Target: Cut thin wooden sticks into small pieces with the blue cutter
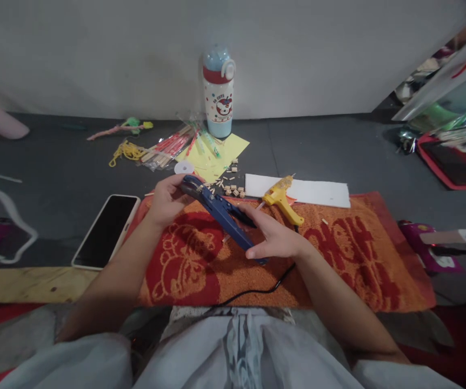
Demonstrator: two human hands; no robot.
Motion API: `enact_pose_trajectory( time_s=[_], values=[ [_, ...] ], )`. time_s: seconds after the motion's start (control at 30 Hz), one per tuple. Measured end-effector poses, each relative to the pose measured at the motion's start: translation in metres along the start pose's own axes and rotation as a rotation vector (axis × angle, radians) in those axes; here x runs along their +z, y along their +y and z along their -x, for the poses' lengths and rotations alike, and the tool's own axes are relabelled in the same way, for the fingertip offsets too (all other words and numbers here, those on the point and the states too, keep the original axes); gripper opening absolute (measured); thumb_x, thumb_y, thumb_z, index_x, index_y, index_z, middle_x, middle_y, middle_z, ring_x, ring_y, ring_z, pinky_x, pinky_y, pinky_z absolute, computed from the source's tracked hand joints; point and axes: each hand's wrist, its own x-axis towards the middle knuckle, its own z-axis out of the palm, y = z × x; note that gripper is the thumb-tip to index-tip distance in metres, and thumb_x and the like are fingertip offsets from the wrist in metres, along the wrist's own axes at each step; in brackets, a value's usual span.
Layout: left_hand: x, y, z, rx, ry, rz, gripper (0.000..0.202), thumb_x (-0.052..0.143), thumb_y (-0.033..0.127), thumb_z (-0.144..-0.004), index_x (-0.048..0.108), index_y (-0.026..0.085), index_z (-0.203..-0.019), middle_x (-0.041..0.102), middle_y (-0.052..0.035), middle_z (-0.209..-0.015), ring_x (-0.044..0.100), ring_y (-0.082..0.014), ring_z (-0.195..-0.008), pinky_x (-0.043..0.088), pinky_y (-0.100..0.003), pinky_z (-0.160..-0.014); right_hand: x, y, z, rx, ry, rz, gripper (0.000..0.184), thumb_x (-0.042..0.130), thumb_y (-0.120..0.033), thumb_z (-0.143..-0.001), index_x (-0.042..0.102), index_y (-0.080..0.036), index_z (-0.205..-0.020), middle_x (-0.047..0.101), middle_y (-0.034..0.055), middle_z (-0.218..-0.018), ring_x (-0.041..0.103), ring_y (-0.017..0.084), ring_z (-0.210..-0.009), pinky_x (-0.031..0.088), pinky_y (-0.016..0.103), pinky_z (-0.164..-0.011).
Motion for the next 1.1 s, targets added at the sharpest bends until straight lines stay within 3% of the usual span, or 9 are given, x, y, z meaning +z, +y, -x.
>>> enact_pose_trajectory(
  time_s=[0.13,0.27,0.63,0.83,1.1],
  values=[
    [-0.0001,-0.0003,-0.0012,-0.027,-0.006,-0.009,0.039,0.079,0.041,-0.058,0.069,0.013,-0.084,0.07,-0.0066,-0.077,0.065,-0.0164,-0.07,0.055,-0.027,-0.07,0.0003,-0.0032,0.0009,0.063,-0.029,0.06,0.086,0.069,-0.054,-0.069,0.035,-0.011,-0.136,0.049,0.0179,-0.136,0.049,0.033,-0.123,0.039,0.047,-0.103],
    [0.0007,0.0018,-0.0013,-0.028,0.026,0.011,0.041,0.081,0.04,-0.054,0.069,0.012,-0.081,0.07,-0.0064,-0.076,0.065,-0.0162,-0.069,0.054,-0.026,-0.068,0.0015,-0.0028,0.0004,0.071,-0.042,0.059,0.072,0.062,-0.042,-0.076,0.036,-0.011,-0.135,0.053,0.0161,-0.129,0.052,0.031,-0.118,0.042,0.046,-0.101],
    [0.0027,0.0021,-0.0027,-0.043,0.059,0.023,0.041,0.083,0.042,-0.051,0.069,0.013,-0.077,0.07,-0.0056,-0.072,0.065,-0.016,-0.066,0.055,-0.026,-0.064,0.0022,-0.0009,0.0006,0.092,-0.047,0.071,0.062,0.056,-0.038,-0.077,0.04,-0.013,-0.131,0.054,0.0142,-0.129,0.05,0.032,-0.121,0.042,0.047,-0.1],
    [0.0006,-0.0011,-0.0021,-0.033,0.028,0.035,0.036,0.081,0.039,-0.057,0.07,0.014,-0.08,0.07,-0.0051,-0.073,0.066,-0.016,-0.066,0.055,-0.026,-0.064,0.0055,-0.0029,0.0001,0.131,-0.04,0.05,0.091,0.074,-0.047,-0.065,0.032,-0.011,-0.137,0.049,0.0189,-0.134,0.049,0.034,-0.122,0.041,0.048,-0.102],
    [-0.0008,-0.0073,-0.0054,-0.085,0.019,0.067,0.04,0.083,0.041,-0.052,0.069,0.014,-0.079,0.07,-0.0043,-0.072,0.063,-0.0146,-0.062,0.054,-0.026,-0.063,0.0065,-0.0023,-0.0004,0.151,-0.03,-0.004,0.07,0.066,-0.037,-0.072,0.038,-0.013,-0.131,0.051,0.0164,-0.132,0.052,0.032,-0.119,0.043,0.049,-0.099]
  ],
)
